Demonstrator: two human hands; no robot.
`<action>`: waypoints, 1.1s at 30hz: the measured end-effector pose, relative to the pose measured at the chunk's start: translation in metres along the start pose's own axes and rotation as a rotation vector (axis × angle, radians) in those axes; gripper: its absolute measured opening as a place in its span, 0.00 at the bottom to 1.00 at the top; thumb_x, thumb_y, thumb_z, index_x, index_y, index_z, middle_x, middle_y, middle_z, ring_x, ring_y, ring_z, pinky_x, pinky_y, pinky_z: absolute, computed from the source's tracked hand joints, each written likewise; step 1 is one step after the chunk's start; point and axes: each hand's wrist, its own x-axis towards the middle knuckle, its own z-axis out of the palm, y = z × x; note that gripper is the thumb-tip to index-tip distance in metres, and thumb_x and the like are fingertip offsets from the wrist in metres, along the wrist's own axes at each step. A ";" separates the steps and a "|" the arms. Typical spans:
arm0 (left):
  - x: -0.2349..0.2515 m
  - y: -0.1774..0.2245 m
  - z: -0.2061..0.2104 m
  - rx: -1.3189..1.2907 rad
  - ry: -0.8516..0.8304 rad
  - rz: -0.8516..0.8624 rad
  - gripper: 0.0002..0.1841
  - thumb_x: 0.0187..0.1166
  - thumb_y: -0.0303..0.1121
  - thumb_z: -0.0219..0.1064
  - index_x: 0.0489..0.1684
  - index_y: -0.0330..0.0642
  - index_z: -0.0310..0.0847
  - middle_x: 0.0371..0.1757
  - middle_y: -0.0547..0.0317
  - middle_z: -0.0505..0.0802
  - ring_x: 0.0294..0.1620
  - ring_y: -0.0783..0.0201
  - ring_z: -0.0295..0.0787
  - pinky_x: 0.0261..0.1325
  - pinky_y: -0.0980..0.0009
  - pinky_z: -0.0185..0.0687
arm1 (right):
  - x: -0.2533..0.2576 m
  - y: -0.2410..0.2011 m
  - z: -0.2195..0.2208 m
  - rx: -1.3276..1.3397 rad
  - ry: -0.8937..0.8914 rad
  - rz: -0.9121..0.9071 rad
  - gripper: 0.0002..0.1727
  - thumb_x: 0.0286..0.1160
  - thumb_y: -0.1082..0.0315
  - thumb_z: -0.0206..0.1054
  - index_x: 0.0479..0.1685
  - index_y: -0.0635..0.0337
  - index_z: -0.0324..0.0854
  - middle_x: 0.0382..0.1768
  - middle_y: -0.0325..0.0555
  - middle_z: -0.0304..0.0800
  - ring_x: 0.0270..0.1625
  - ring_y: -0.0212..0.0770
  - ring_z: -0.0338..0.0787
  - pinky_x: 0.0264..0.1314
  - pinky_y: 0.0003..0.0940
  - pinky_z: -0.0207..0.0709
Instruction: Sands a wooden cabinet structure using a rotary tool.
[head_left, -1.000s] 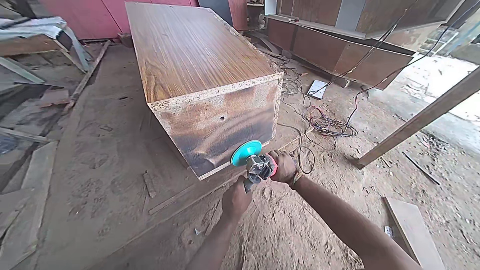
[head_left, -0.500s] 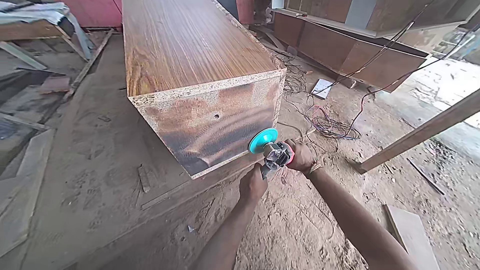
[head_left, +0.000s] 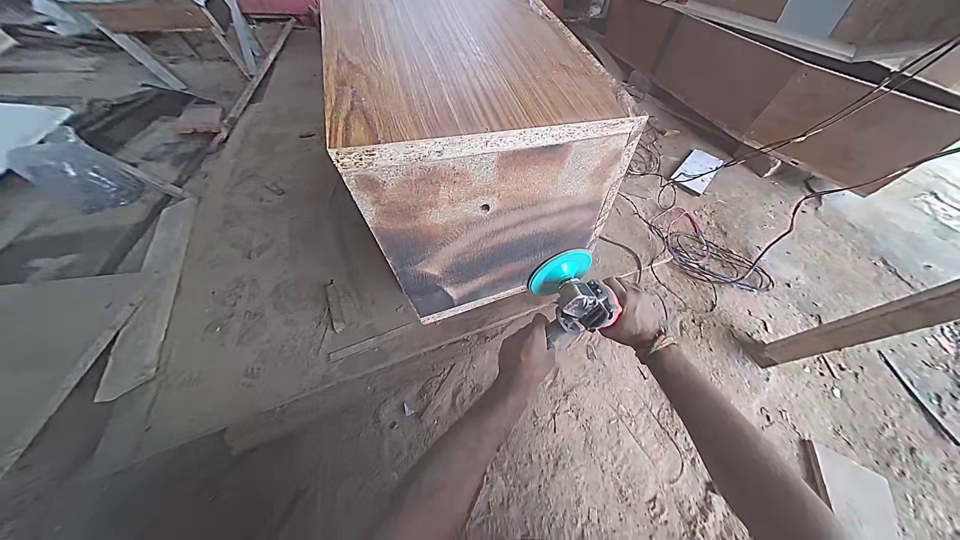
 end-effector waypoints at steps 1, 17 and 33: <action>-0.003 -0.001 -0.005 0.011 0.002 0.000 0.22 0.77 0.39 0.65 0.70 0.47 0.76 0.54 0.48 0.95 0.57 0.47 0.95 0.55 0.44 0.88 | -0.001 -0.003 0.001 0.017 0.016 -0.001 0.35 0.48 0.44 0.80 0.53 0.61 0.88 0.49 0.56 0.96 0.55 0.56 0.96 0.58 0.62 0.86; -0.034 -0.058 -0.030 0.082 0.038 -0.038 0.20 0.75 0.42 0.67 0.64 0.47 0.81 0.49 0.48 0.96 0.53 0.45 0.96 0.52 0.42 0.88 | -0.005 -0.069 0.022 0.014 0.019 -0.023 0.33 0.47 0.43 0.80 0.50 0.59 0.88 0.46 0.52 0.96 0.53 0.53 0.96 0.57 0.58 0.86; -0.076 -0.122 -0.060 0.117 0.085 -0.145 0.21 0.75 0.45 0.68 0.63 0.48 0.82 0.47 0.47 0.96 0.52 0.44 0.95 0.51 0.41 0.87 | -0.008 -0.148 0.040 0.036 -0.011 -0.091 0.34 0.47 0.42 0.79 0.49 0.61 0.87 0.44 0.53 0.95 0.51 0.53 0.96 0.54 0.57 0.87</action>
